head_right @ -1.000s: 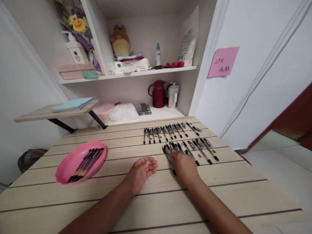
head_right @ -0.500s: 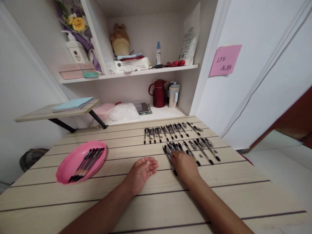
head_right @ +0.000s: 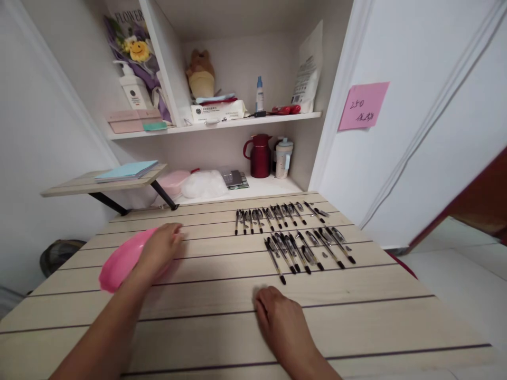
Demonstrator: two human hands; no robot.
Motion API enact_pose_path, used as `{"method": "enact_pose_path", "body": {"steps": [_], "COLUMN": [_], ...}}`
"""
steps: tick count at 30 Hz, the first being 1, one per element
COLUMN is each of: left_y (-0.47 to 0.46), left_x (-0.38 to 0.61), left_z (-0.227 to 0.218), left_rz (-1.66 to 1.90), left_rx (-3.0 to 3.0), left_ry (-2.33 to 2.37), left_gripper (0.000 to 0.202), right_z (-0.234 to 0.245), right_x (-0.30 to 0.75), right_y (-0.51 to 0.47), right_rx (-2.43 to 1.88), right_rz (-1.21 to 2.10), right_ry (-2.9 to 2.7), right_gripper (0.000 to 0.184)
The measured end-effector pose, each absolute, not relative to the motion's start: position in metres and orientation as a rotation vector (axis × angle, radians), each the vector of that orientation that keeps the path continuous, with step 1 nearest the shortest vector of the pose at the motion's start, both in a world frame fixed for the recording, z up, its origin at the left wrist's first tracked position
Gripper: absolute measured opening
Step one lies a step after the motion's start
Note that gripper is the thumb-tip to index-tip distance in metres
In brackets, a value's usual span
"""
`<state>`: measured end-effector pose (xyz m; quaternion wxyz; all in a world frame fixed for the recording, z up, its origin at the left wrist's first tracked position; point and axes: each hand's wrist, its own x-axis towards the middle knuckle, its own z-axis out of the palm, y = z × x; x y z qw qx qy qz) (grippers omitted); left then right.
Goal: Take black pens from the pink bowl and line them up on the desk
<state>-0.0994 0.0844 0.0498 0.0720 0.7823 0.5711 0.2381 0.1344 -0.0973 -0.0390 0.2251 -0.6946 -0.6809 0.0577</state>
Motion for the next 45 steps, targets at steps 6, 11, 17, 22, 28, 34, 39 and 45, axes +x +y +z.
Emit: {"method": "enact_pose_path", "body": {"steps": [6, 11, 17, 22, 28, 34, 39, 45], "left_y": [0.115, 0.118, 0.115, 0.074, 0.015, 0.007, 0.009, 0.009], "left_x": [-0.183, -0.196, -0.201, -0.141, -0.033, -0.002, -0.005, -0.018], "left_z": [0.037, 0.019, 0.034, 0.045, 0.014, -0.009, -0.02, -0.017], "left_rz": [-0.228, -0.157, 0.124, 0.84, 0.676, 0.73, 0.684, 0.409], "left_rx": [2.032, 2.021, 2.043, 1.834, 1.187, 1.029, 1.156, 0.97], "left_ry": [2.221, 2.229, 2.325, 1.747, 0.822, 0.833, 0.933, 0.675], "left_gripper": [0.032, 0.031, 0.033, 0.034, 0.023, 0.02, 0.021, 0.027], "right_z": [-0.05, -0.049, -0.045, -0.037, -0.016, -0.019, -0.026, -0.025], "right_x": [0.128, 0.126, 0.128, 0.126, 0.108, 0.102, 0.101, 0.117], "right_y": [-0.092, -0.093, -0.095, -0.077, -0.029, 0.001, -0.001, 0.0], "right_rx": [-1.879, -1.88, -1.869, -1.668, -1.275, -1.242, -1.248, -1.082], "right_rz": [0.16, 0.142, 0.237, 0.577, 1.014, 0.873, 0.873, 0.983], "right_ry": [-1.884, -1.884, -1.835, -1.6, -0.926, -0.794, -0.776, -0.691], "right_gripper": [0.022, 0.023, 0.023, 0.025, 0.037, 0.038, 0.042, 0.035]}}
